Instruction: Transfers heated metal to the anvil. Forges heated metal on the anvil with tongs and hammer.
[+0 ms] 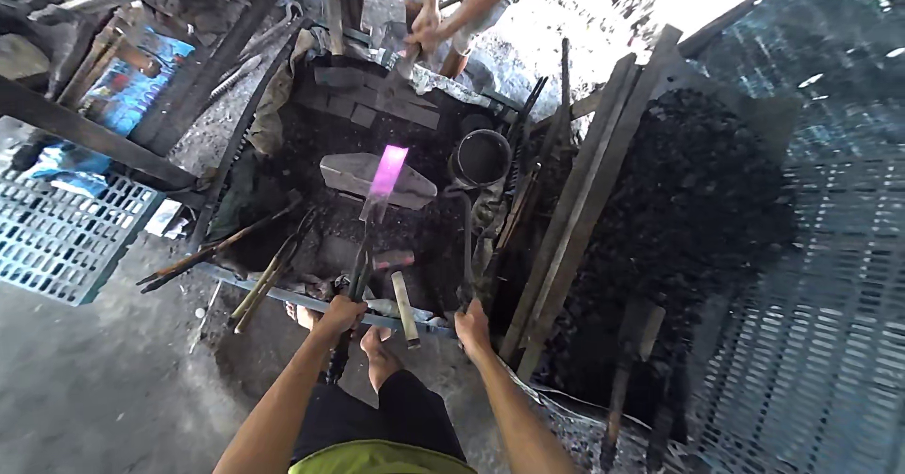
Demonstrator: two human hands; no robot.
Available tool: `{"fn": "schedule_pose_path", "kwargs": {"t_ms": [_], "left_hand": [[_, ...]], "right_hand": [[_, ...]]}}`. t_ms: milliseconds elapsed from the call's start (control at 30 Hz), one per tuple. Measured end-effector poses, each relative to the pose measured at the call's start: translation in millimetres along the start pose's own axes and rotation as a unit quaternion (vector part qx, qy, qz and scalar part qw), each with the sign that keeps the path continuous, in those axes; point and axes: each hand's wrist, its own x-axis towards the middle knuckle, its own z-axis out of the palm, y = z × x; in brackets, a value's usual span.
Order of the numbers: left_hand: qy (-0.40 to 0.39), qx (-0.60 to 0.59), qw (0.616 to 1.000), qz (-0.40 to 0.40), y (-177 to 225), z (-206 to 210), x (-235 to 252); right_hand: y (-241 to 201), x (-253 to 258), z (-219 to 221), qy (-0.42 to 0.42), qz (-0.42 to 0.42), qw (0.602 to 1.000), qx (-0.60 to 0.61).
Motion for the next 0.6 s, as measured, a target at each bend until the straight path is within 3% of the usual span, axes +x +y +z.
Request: {"fn": "schedule_pose_path", "kwargs": {"t_ms": [133, 267, 467, 600], "left_hand": [[-0.013, -0.010, 1.000, -0.002, -19, 2, 0], [-0.033, -0.040, 0.999, -0.002, -41, 2, -9], [-0.039, -0.065, 0.997, -0.007, -62, 4, -12], [-0.031, -0.084, 0.996, -0.013, -58, 5, -16]], "right_hand": [[11, -10, 1, 0.013, -0.009, 0.999, -0.036], [-9, -19, 15, 0.023, -0.026, 0.999, -0.010], [-50, -11, 15, -0.062, -0.062, 0.993, -0.083], [-60, -11, 32, -0.073, -0.061, 0.991, -0.097]]}}
